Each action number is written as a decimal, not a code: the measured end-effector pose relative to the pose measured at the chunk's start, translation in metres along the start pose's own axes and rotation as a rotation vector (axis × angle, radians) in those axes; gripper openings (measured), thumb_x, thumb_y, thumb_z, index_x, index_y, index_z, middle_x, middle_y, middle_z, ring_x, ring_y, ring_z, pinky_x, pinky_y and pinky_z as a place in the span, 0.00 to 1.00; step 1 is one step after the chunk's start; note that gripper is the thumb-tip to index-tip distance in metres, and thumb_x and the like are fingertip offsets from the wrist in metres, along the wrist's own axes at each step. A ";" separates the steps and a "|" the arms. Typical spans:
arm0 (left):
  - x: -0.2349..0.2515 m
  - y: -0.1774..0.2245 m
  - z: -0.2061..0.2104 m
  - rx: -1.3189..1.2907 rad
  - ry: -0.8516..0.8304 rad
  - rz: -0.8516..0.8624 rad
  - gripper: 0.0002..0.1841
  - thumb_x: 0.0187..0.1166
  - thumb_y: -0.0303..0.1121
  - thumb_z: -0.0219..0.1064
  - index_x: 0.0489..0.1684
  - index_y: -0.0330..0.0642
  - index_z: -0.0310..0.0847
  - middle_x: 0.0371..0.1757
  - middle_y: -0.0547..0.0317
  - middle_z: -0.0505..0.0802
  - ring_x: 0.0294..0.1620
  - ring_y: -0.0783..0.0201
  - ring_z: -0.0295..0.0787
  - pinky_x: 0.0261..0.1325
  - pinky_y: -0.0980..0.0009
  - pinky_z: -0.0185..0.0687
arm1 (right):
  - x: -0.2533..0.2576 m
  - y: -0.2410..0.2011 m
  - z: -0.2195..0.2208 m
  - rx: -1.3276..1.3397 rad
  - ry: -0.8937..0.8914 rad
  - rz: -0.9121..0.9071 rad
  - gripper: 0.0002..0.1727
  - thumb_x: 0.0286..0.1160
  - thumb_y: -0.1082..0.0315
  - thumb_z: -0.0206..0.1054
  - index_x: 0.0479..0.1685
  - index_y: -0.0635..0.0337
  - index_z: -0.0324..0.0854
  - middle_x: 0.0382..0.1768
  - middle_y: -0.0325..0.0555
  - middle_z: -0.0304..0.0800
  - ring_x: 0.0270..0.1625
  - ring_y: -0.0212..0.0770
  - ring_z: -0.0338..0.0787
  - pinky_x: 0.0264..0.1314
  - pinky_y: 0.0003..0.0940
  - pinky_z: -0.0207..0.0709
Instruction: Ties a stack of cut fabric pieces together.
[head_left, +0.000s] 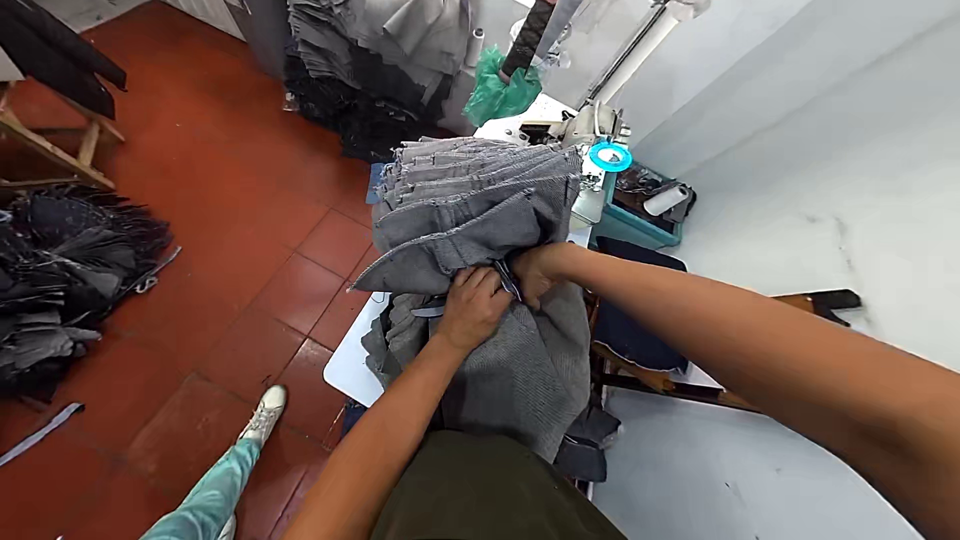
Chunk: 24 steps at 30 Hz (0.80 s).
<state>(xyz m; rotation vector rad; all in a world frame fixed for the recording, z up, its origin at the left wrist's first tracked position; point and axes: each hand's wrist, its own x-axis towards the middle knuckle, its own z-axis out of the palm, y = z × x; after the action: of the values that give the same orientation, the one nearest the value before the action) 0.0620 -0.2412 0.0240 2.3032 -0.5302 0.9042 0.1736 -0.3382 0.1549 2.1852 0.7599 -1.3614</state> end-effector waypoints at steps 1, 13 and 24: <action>0.002 -0.001 -0.002 -0.004 -0.014 -0.015 0.06 0.73 0.26 0.69 0.29 0.45 0.92 0.36 0.54 0.92 0.48 0.53 0.92 0.60 0.52 0.85 | 0.006 -0.002 -0.002 -0.036 -0.013 0.013 0.18 0.63 0.65 0.80 0.44 0.72 0.85 0.40 0.63 0.88 0.44 0.59 0.88 0.49 0.62 0.77; 0.005 -0.003 -0.003 -0.069 -0.035 -0.044 0.08 0.75 0.26 0.67 0.31 0.44 0.93 0.35 0.54 0.93 0.47 0.54 0.92 0.60 0.52 0.81 | 0.024 -0.014 0.135 0.557 1.238 0.172 0.19 0.68 0.70 0.70 0.61 0.53 0.88 0.23 0.59 0.89 0.25 0.67 0.90 0.25 0.66 0.77; 0.001 -0.007 0.000 -0.012 -0.015 0.019 0.09 0.71 0.26 0.67 0.33 0.45 0.95 0.44 0.53 0.97 0.51 0.52 0.92 0.61 0.49 0.80 | -0.010 -0.009 0.122 0.310 1.332 0.094 0.21 0.76 0.71 0.65 0.68 0.54 0.84 0.14 0.53 0.81 0.18 0.61 0.86 0.19 0.55 0.73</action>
<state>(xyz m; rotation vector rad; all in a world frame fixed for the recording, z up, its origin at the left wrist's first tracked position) 0.0669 -0.2363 0.0218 2.3000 -0.5630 0.8906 0.0838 -0.4110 0.1128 3.2004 0.8235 0.2524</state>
